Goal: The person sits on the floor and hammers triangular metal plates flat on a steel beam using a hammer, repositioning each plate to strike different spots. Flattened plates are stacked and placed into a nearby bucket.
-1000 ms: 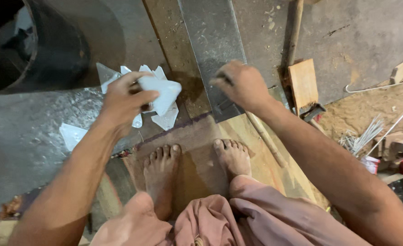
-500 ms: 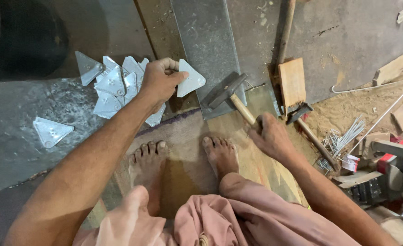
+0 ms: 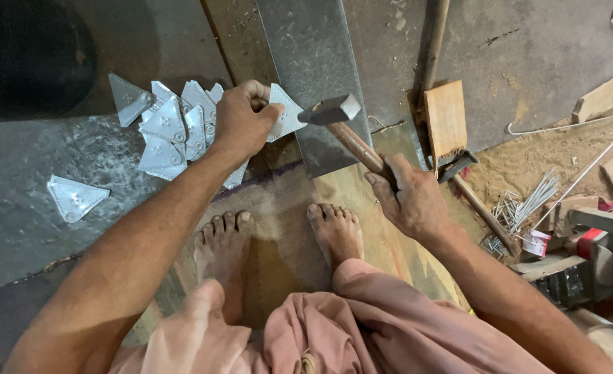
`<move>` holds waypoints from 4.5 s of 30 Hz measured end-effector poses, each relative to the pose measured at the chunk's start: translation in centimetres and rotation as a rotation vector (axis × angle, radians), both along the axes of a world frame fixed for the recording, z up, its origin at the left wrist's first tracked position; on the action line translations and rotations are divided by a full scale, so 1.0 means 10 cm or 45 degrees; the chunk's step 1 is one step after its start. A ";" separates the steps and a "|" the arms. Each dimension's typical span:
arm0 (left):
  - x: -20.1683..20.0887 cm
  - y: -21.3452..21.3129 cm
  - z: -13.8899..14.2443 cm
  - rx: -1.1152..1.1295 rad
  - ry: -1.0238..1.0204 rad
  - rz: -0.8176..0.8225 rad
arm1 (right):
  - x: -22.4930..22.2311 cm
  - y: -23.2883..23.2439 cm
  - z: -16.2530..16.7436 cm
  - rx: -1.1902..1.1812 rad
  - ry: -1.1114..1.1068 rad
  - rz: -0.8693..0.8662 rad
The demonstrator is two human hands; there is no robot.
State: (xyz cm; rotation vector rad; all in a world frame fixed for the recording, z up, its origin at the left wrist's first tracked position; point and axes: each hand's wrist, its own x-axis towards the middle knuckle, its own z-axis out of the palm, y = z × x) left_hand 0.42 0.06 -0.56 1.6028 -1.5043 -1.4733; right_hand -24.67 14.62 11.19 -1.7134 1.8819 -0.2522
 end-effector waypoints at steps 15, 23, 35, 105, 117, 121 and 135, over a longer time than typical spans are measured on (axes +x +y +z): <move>-0.01 0.01 0.06 -0.054 -0.004 -0.006 | 0.21 -0.11 0.22 0.124 0.253 0.069; -0.03 0.01 0.00 -0.108 -0.056 0.003 | 0.23 -0.14 0.29 0.246 0.305 0.035; -0.04 0.04 -0.05 -0.159 -0.064 0.015 | 0.14 -0.13 0.22 -0.047 0.316 0.144; 3.57 1.15 0.11 0.424 0.221 1.114 | 0.26 -0.06 -0.07 0.885 -0.605 -0.107; 3.87 1.42 -0.04 0.072 -0.908 0.781 | 0.39 -0.31 0.07 0.504 -0.288 -0.105; 3.84 1.27 0.27 0.371 0.386 0.923 | 0.29 -0.70 0.12 0.177 -0.163 0.097; 0.82 -0.10 0.52 0.552 0.759 0.296 | 0.53 -1.40 -0.44 -0.384 -0.037 0.406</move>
